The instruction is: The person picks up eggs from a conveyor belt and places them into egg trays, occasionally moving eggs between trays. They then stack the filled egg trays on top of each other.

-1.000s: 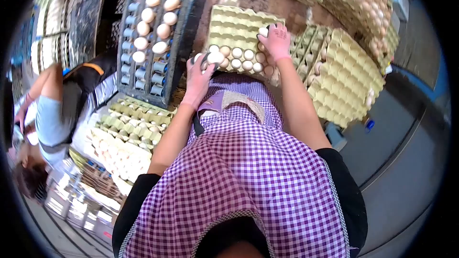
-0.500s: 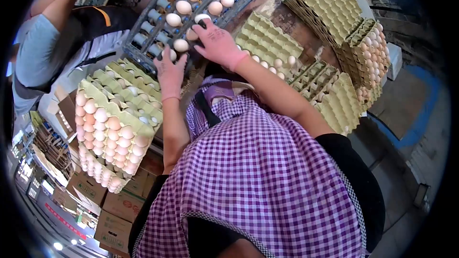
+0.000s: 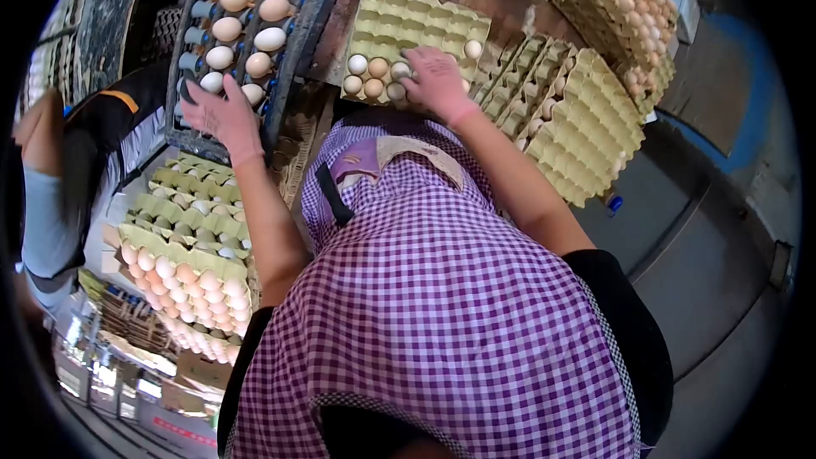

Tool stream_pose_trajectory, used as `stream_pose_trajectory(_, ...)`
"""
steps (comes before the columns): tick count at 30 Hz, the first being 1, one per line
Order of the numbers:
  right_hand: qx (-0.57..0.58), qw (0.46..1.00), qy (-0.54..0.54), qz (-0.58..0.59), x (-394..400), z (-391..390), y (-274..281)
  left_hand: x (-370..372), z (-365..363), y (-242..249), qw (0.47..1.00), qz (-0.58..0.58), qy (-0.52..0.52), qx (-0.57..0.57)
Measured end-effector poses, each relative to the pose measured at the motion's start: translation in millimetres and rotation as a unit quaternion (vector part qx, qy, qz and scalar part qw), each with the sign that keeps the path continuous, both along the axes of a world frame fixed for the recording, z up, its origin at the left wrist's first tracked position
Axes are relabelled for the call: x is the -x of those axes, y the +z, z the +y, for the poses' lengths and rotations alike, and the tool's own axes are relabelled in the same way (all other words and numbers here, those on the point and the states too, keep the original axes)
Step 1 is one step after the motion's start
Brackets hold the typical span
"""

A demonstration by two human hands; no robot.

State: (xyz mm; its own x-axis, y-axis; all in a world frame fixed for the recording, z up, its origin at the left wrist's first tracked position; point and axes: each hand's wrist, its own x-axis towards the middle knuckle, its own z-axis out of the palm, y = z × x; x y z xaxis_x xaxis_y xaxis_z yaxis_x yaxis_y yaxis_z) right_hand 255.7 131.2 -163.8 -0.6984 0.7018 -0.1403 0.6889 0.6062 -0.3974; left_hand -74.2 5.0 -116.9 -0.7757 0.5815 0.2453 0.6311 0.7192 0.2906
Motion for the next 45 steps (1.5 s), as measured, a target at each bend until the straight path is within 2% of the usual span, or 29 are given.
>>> stream_pose_trajectory(2,-0.01,1.0,0.012,0.004,26.5,-10.4,-18.6,-39.4,0.6,35.2,0.992,-0.051,-0.1,-0.061)
stream_pose_trajectory(5,-0.024,0.999,0.02,-0.011,45.4,-21.4,-61.8,-97.3,2.6,20.5,0.93,-0.133,-0.343,0.01)
stream_pose_trajectory(7,-0.02,0.999,0.0,-0.032,40.5,-28.4,-89.1,-128.9,0.1,-23.9,0.902,-0.199,-0.371,0.095)
stream_pose_trajectory(9,-0.051,0.997,0.048,0.012,24.7,-25.7,-108.0,-144.9,-9.9,-90.0,0.906,-0.14,-0.371,0.145)
stream_pose_trajectory(11,-0.006,0.998,0.049,0.044,13.4,-21.8,-110.7,-154.7,-18.4,-144.1,0.907,-0.126,-0.365,0.171)
stream_pose_trajectory(12,0.106,0.986,-0.051,0.118,12.4,-19.9,-104.1,-158.6,-22.7,-156.1,0.911,-0.107,-0.347,0.196)
stream_pose_trajectory(13,0.215,0.947,-0.149,0.189,13.7,-15.5,-93.6,-161.2,-24.9,-155.1,0.91,-0.111,-0.348,0.197)
stream_pose_trajectory(14,0.366,0.856,-0.266,0.251,18.5,-7.8,-68.5,-163.0,-26.0,-151.3,0.918,-0.133,-0.328,0.179)
stream_pose_trajectory(15,0.367,0.857,-0.264,0.248,17.1,-3.0,-52.8,-164.8,-26.4,-148.0,0.925,-0.154,-0.308,0.159)
stream_pose_trajectory(17,0.474,0.57,-0.437,0.51,3.1,4.5,-29.3,-164.9,-23.6,-142.0,0.932,-0.159,-0.285,0.16)
stream_pose_trajectory(18,0.46,0.534,-0.431,0.563,-5.4,3.8,-18.6,-161.1,-16.0,-134.0,0.923,-0.194,-0.273,0.188)
stream_pose_trajectory(20,0.334,0.729,-0.434,0.411,-38.3,4.1,-32.7,-156.3,-9.3,-129.6,0.92,-0.233,-0.254,0.186)
stream_pose_trajectory(22,0.324,0.792,-0.446,0.263,-40.4,17.3,-25.5,-150.7,-18.9,-135.5,0.922,-0.277,-0.236,0.132)
stream_pose_trajectory(23,0.312,0.861,-0.378,0.137,-36.6,18.7,-11.1,-146.5,-21.9,-140.8,0.92,-0.319,-0.215,0.076)
stream_pose_trajectory(24,0.214,0.938,-0.27,0.05,-31.0,16.3,-16.6,-141.0,-25.2,-128.9,0.904,-0.384,-0.189,0.019)
stream_pose_trajectory(25,0.109,0.981,-0.153,-0.041,-22.2,14.0,-19.1,-135.5,-27.6,-127.3,0.845,-0.527,-0.081,-0.047)
stream_pose_trajectory(26,0.101,0.988,-0.072,-0.087,-12.4,12.9,-22.8,-125.9,-35.2,-123.2,0.79,-0.605,-0.058,-0.078)
stream_pose_trajectory(27,0.102,0.989,-0.069,-0.088,-3.0,9.7,-33.9,-117.9,-32.7,-97.6,0.728,-0.677,-0.032,-0.107)
stream_pose_trajectory(28,0.048,0.991,0.015,-0.125,6.2,5.1,-49.7,-114.6,-31.5,-79.8,0.573,-0.792,0.054,-0.201)
stream_pose_trajectory(29,-0.005,0.982,0.101,-0.159,10.5,1.5,-63.1,-116.9,-43.1,-92.7,0.604,-0.76,-0.036,-0.236)
stream_pose_trajectory(31,-0.017,0.981,0.119,-0.151,18.4,8.5,-56.9,-116.0,-35.0,-97.0,0.564,-0.799,-0.04,-0.206)
stream_pose_trajectory(32,0.006,0.976,0.155,-0.156,17.6,17.3,-49.2,-114.9,-18.7,-94.1,0.643,-0.764,0.011,-0.064)
stream_pose_trajectory(33,0.028,0.968,0.191,-0.163,13.9,23.0,-43.3,-126.7,-23.5,-125.5,0.812,-0.564,-0.144,0.047)
stream_pose_trajectory(34,0.024,0.967,0.196,-0.163,7.0,22.6,-41.5,-137.4,-14.4,-114.8,0.865,-0.402,-0.279,0.111)
stream_pose_trajectory(35,0.039,0.976,0.161,-0.14,-0.7,21.1,-41.2,-148.9,-5.6,-103.5,0.876,-0.219,-0.394,0.17)
stream_pose_trajectory(37,0.064,0.989,0.105,-0.085,-5.8,24.2,-44.2,-162.7,-1.6,-122.4,0.866,-0.222,-0.369,0.255)
stream_pose_trajectory(39,0.041,0.986,0.133,-0.094,0.8,17.6,-49.0,-159.2,2.4,-127.1,0.861,-0.2,-0.382,0.268)
stream_pose_trajectory(43,0.03,0.973,0.201,-0.106,15.6,23.5,-65.4,-152.6,-1.7,-122.3,0.866,-0.214,-0.386,0.236)
stream_pose_trajectory(45,0.038,0.96,0.236,-0.143,22.5,46.9,-60.2,-152.4,-13.9,-106.9,0.906,-0.273,-0.315,0.072)
